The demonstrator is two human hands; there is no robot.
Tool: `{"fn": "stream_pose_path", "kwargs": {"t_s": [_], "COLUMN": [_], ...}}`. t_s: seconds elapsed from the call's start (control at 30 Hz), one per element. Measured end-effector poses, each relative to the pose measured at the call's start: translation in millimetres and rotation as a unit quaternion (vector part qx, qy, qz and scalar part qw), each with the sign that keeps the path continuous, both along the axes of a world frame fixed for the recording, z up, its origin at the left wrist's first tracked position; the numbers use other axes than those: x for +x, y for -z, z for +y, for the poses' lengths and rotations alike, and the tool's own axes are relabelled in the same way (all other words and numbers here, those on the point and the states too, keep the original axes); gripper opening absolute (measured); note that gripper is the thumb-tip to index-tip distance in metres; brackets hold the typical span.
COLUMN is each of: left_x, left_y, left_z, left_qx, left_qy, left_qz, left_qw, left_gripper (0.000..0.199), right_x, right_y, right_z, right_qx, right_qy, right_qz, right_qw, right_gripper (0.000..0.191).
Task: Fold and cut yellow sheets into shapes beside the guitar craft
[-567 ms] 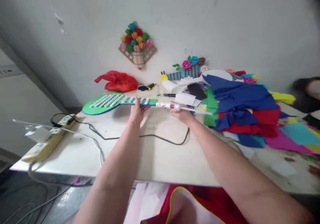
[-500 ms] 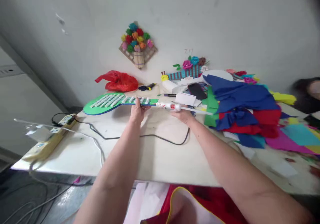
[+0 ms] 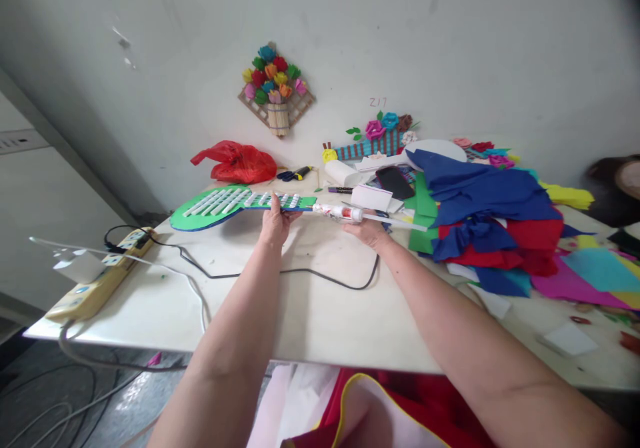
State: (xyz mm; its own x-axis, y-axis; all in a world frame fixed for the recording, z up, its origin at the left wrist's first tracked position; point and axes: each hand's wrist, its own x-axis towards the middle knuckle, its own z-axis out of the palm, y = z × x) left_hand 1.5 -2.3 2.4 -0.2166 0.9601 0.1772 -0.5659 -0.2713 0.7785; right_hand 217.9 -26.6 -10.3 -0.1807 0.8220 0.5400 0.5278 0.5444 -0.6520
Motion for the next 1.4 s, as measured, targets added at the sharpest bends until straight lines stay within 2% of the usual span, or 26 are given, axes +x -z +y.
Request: {"fn": "stream_pose_path", "kwargs": {"t_s": [0.13,0.33,0.5,0.63,1.0,1.17,1.4], "left_x": [-0.9,-4.4,-6.1,-6.5,-5.2,-3.4,-3.5], "left_y": [-0.9,-0.6,0.7,2.2,3.6,1.4,0.3], "left_z": [-0.7,0.0,0.4,0.7,1.5,-1.2,-0.8], "left_qx": [0.007,0.012,0.024,0.025,0.033,0.037,0.020], "left_qy": [-0.003,-0.005,0.005,0.010,0.031,0.033,0.023], "left_qz": [-0.013,-0.015,-0.015,0.000,0.035,0.023,-0.010], "left_qw": [1.000,1.000,1.000,1.000,0.998,0.999,0.999], "left_gripper": [0.036,0.036,0.036,0.039,0.041,0.037,0.036], "right_x": [0.2,2.5,6.5,7.5,2.5,2.2,1.3], "right_y": [-0.2,-6.6,-6.8,-1.8,-5.4,-2.5,-2.6], "right_z": [-0.8,-3.0,-1.2,1.4,-0.9,-0.3,-1.1], "right_qx": [0.007,-0.031,-0.019,-0.055,-0.039,-0.049,-0.061], "right_qy": [-0.003,-0.020,-0.028,-0.032,-0.013,-0.002,-0.010], "right_qz": [0.013,0.076,0.178,0.207,0.146,0.107,0.108], "right_qw": [1.000,0.996,0.983,0.976,0.988,0.993,0.992], "right_gripper": [0.011,0.011,0.023,0.029,0.021,0.022,0.024]}}
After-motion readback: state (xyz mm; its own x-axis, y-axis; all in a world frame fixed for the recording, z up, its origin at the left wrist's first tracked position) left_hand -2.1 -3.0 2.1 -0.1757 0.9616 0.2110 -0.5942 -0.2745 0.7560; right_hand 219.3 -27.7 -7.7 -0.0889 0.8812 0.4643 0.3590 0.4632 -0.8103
